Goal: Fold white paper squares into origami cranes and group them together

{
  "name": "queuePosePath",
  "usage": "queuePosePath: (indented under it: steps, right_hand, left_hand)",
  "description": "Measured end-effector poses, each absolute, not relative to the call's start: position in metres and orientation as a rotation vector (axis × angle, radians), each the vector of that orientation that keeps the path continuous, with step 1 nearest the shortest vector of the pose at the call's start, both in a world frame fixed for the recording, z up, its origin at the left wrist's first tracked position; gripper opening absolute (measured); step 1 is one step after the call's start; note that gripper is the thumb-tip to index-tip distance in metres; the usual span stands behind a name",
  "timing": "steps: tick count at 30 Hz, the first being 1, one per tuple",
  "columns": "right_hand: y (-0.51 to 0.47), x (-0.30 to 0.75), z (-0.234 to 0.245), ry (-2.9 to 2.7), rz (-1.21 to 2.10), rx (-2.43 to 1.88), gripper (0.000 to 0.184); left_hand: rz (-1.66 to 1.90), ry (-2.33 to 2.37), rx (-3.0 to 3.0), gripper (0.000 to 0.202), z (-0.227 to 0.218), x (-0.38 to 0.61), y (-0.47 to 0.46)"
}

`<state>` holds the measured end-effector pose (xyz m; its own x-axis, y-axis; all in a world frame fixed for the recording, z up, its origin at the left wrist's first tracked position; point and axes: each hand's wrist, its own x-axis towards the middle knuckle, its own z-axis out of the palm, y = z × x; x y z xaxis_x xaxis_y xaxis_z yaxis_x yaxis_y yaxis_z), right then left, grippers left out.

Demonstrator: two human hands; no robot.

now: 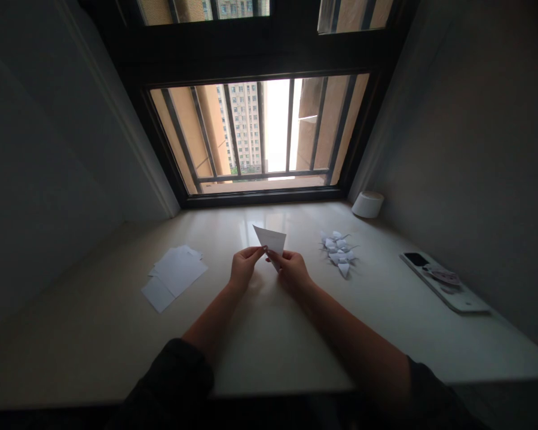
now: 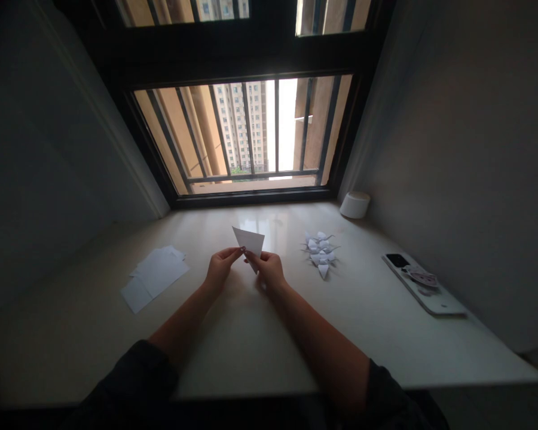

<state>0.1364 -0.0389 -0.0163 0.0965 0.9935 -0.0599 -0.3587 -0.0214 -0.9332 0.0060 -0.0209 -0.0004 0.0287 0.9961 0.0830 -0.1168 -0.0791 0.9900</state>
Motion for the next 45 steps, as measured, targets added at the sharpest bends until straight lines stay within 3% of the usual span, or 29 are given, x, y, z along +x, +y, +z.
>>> queuePosePath:
  steps: [18, 31, 45]
  right_hand:
    - [-0.041, 0.132, -0.026, -1.119, 1.259, -1.130, 0.039]
    - [-0.049, 0.130, -0.014, -1.239, 1.174, -1.185, 0.038]
    - [-0.045, 0.136, -0.013, -1.291, 1.112, -1.176, 0.036]
  left_hand:
    - [1.499, 1.228, 0.879, 0.046, -0.002, -0.015, 0.002]
    - [1.518, 1.182, 0.851, 0.027, 0.003, -0.013, -0.003]
    - [1.621, 1.331, 0.794, 0.037, 0.007, -0.017, -0.002]
